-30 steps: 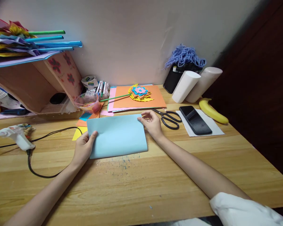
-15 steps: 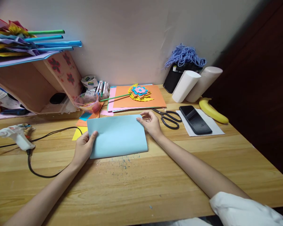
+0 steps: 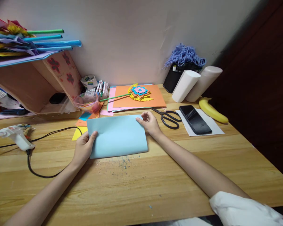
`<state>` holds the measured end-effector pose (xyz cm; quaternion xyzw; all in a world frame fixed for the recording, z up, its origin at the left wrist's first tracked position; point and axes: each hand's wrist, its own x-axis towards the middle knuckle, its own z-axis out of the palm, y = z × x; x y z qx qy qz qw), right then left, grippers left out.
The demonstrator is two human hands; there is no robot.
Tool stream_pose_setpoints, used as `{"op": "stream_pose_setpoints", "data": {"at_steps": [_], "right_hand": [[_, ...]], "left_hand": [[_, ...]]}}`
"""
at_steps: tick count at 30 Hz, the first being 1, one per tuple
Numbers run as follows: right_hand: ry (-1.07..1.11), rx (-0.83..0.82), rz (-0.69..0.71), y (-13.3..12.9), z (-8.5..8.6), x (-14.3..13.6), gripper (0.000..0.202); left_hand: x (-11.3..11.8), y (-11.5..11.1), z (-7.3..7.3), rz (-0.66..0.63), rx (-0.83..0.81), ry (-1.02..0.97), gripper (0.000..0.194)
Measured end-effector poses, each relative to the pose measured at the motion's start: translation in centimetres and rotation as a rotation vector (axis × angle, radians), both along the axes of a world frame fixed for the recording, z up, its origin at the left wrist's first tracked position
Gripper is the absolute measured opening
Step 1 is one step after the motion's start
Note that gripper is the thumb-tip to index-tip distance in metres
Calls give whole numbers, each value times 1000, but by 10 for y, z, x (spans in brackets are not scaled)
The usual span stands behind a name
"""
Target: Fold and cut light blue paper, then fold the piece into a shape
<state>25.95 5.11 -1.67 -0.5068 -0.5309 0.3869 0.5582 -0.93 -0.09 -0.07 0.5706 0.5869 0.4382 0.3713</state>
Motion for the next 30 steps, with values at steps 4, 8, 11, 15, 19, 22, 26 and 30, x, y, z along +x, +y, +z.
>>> {"op": "stream_pose_setpoints", "data": {"at_steps": [4,8,11,15,19,22,26,30], "right_hand": [[-49,-22,36,-1,0,1,37],[-27,13,19,-1,1,1,33],[-7,45,-13,-1,0,1,30],[13,62,-49,0,-2,2,24],[12,45,-103,0,-2,2,24],[34,29,-127,-1,-1,2,23],[80,13,-157,-1,-1,2,24],[96,-2,-169,0,-3,2,25]], "left_hand": [[0,0,0,-5,3,-2,35],[0,-1,-1,-6,6,5,35],[0,-1,-2,-5,6,10,36],[-1,-1,-2,-3,3,13,36],[-1,0,-3,-2,-3,7,36],[0,0,-4,-12,-18,-2,35],[1,-1,-4,-12,-20,6,36],[2,0,-3,-1,-9,14,37]]}}
